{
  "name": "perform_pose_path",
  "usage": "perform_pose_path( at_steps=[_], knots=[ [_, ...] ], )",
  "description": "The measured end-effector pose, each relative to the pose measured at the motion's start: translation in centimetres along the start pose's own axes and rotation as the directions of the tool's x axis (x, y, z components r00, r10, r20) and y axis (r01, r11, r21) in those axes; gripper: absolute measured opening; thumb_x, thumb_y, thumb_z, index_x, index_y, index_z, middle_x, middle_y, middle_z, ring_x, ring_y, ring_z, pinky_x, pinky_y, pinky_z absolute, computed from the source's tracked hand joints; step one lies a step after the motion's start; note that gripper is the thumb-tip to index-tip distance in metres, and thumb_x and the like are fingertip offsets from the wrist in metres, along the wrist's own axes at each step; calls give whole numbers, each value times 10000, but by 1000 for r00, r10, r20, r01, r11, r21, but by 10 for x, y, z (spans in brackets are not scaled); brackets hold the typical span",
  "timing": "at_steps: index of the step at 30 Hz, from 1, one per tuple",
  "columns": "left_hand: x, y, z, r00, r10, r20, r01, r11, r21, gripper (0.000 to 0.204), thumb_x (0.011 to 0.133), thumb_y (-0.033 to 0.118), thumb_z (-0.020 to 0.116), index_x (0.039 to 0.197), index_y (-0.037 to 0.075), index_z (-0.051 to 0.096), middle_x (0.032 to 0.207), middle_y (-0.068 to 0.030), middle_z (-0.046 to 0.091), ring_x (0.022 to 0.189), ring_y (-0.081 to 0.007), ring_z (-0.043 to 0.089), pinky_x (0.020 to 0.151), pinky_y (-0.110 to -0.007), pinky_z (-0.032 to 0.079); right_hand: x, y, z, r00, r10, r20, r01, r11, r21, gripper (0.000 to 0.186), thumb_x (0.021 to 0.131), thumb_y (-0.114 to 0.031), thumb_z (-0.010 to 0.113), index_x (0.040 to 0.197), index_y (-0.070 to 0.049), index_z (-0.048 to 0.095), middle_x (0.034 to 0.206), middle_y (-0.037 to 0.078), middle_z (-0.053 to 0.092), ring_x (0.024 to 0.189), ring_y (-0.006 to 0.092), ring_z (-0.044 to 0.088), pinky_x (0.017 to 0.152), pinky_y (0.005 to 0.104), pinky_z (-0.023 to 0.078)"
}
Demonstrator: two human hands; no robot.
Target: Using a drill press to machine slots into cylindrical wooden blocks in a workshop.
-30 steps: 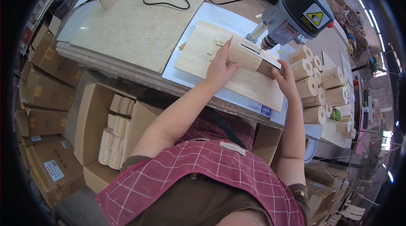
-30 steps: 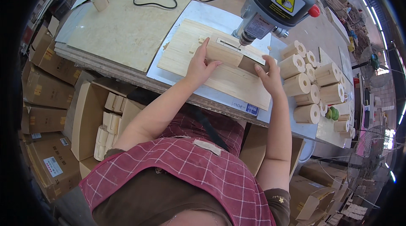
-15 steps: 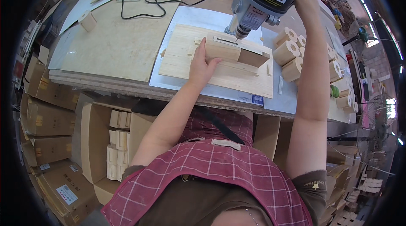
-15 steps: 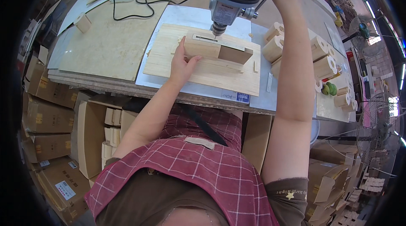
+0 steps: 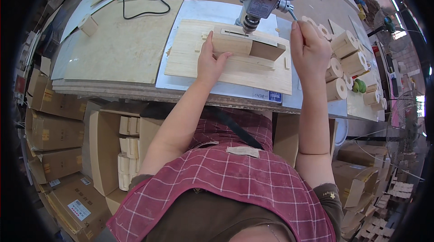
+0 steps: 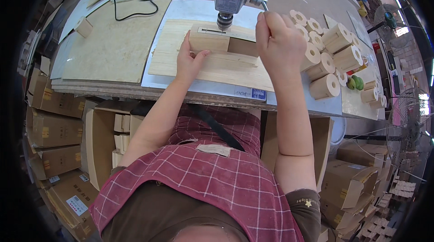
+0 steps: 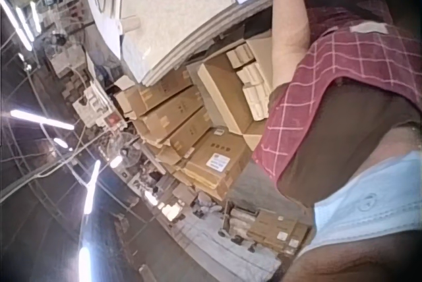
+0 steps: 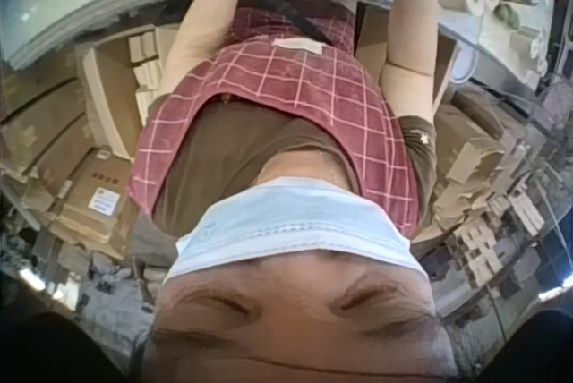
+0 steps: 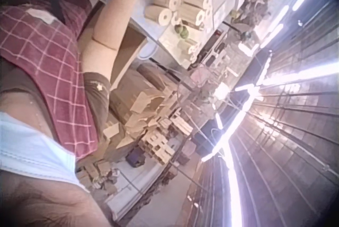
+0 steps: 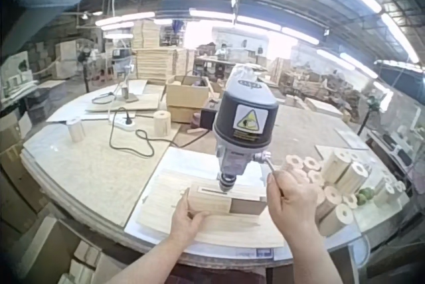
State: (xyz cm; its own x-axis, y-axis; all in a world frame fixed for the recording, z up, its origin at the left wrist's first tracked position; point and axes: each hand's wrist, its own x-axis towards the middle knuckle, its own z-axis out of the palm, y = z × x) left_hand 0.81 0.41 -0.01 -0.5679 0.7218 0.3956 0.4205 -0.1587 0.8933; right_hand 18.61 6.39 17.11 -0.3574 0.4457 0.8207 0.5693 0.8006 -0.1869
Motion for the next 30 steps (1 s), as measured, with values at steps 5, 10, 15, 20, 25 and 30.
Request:
perform_pose_path(
  at_steps=[5,10,15,20,25,30],
  knots=[
    [0,3,0,999,-42,6,42,999,14,801,669,141,719,1334,14,291,1015,-122,526,741,-190,504,626,-277,424,-28,4,19,996,62,-64,-53,988,143,105,792,-129,600,716,-60,577,578,66,474,491,212,478,451,311,372],
    [1,-3,1,1000,-20,-5,20,1000,-13,797,665,142,723,1330,13,301,999,-122,527,735,-180,502,620,-269,422,-50,13,46,986,92,-141,-62,978,200,61,779,-90,617,749,-46,588,607,62,463,496,198,452,457,299,365],
    [2,-5,2,1000,-23,-2,23,1000,-21,788,667,139,723,1324,9,308,997,-122,527,745,-182,510,624,-269,427,-65,24,69,976,73,-205,-20,968,249,52,777,-97,626,780,-53,600,698,71,490,550,203,470,481,300,375],
    [1,-7,2,1000,13,-15,-13,1000,-21,784,667,132,723,1321,5,309,1002,-123,529,755,-187,516,626,-271,430,-66,24,69,982,73,-176,-31,973,230,54,781,-101,622,790,-54,598,712,76,499,564,214,484,487,307,380],
    [1,-4,3,1000,-27,5,27,999,-24,789,660,120,726,1324,17,313,1004,-121,535,762,-180,517,621,-268,429,-47,19,40,993,30,-117,-7,982,187,55,787,-113,617,773,-66,590,665,66,498,553,217,493,480,316,380],
    [-1,-4,-2,999,-43,-27,42,998,-47,771,664,127,725,1317,6,334,986,-124,562,694,-164,518,581,-259,426,28,14,5,997,-36,-72,39,998,41,215,867,-222,535,764,-33,546,568,99,471,497,227,467,499,318,380]
  ],
)
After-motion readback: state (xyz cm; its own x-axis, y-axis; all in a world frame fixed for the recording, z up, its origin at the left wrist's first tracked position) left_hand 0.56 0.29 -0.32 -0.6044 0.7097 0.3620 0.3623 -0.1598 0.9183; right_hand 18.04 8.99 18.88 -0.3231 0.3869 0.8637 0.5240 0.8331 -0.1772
